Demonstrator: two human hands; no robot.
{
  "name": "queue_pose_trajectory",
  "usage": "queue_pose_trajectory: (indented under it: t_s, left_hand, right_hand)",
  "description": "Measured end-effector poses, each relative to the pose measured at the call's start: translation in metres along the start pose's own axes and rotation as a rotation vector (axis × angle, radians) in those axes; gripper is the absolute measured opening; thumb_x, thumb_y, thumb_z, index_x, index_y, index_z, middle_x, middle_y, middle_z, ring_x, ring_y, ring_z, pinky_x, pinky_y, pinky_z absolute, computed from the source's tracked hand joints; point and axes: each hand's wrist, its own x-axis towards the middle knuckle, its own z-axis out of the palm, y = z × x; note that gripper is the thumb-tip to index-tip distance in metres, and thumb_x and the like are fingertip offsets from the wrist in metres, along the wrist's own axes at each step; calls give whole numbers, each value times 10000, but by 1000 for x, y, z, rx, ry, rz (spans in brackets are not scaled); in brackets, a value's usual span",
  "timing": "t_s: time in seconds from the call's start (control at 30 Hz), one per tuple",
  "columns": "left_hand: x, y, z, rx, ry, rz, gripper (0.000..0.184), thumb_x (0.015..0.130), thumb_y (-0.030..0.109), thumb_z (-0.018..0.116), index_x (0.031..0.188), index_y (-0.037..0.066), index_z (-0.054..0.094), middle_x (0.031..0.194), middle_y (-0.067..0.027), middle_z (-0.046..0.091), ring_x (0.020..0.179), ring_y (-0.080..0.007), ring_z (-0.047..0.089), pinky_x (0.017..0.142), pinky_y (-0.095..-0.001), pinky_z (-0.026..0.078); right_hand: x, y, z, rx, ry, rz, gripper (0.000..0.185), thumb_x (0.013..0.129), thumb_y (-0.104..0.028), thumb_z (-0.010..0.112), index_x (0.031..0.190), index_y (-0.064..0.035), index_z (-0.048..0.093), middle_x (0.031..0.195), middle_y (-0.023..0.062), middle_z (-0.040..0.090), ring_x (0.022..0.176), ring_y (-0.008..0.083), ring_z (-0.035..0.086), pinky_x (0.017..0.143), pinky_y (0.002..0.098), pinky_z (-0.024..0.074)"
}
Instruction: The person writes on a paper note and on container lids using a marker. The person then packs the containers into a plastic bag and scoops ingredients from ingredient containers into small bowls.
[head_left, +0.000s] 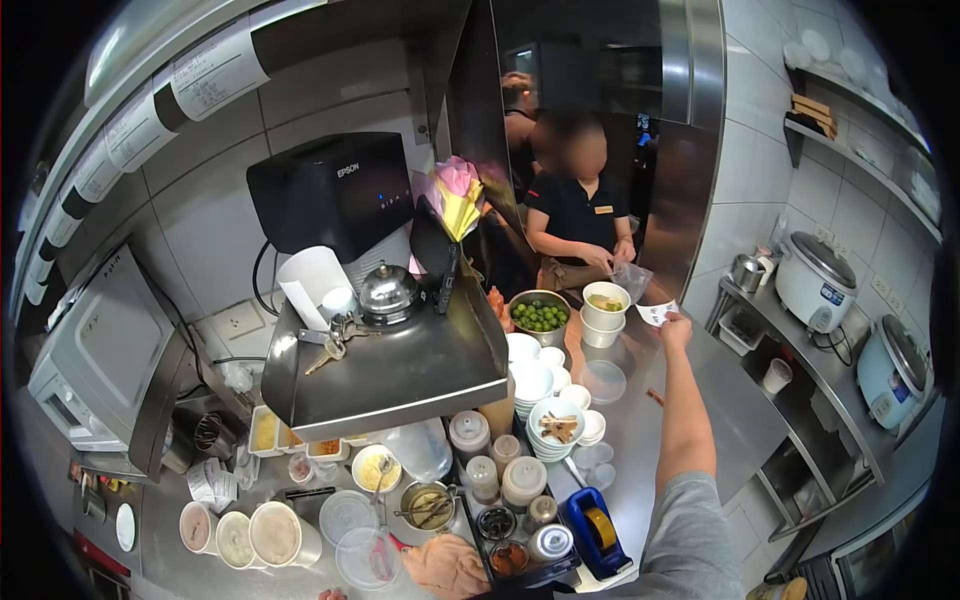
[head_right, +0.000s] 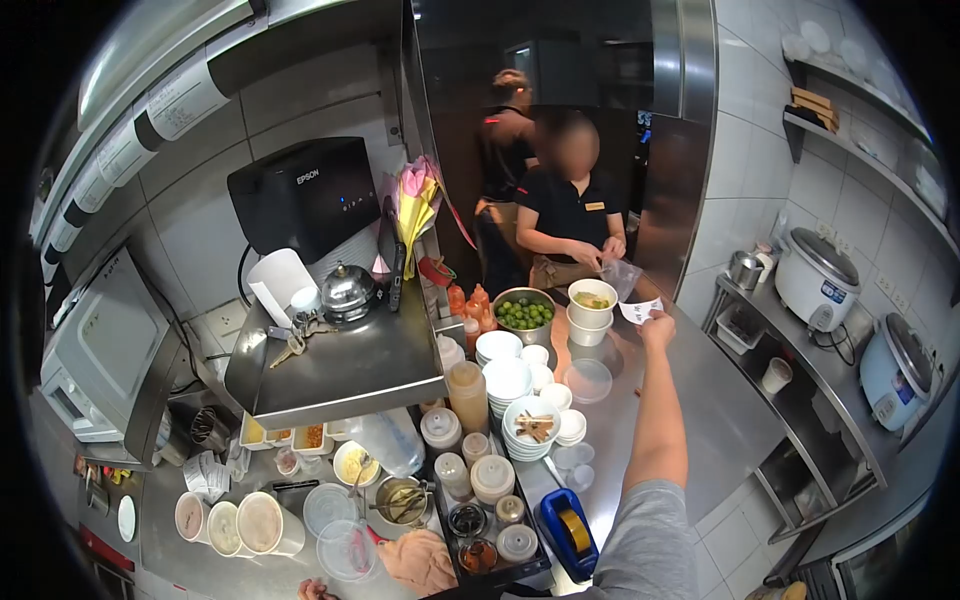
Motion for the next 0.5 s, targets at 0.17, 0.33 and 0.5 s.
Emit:
queue_pose_trajectory:
  t_s: [0.17, 0.33, 0.5]
  left_hand:
    - [8, 30, -6, 136, -13, -57, 295, 817, -77, 431, 1096, -47, 522, 1068, -186, 514, 926, -286, 565, 821, -352, 468]
    - [14, 5, 4, -223, 29, -62, 534, 760, -66, 518, 1269, 39, 397, 1316, -153, 363, 986, -223, 536, 776, -298, 463]
    - [57, 112, -9, -586, -167, -195, 241, 804, -51, 527, 1011, 67, 567, 1224, -103, 468, 1040, -201, 534, 784, -285, 454]
  right_hand:
    - [6, 6, 25, 9, -51, -18, 241, 770, 81, 503, 963, 41, 642, 804, 165, 655, 607, 219, 662, 471, 305, 550]
    - [-15, -25, 10, 346, -500, 100, 345, 758, 74, 500, 1084, 19, 602, 904, 107, 634, 671, 161, 613, 562, 240, 531]
    - [-163, -129, -70, 483, -1295, -90, 365, 721, -84, 692, 1047, 49, 595, 979, 102, 620, 834, 142, 604, 729, 265, 501]
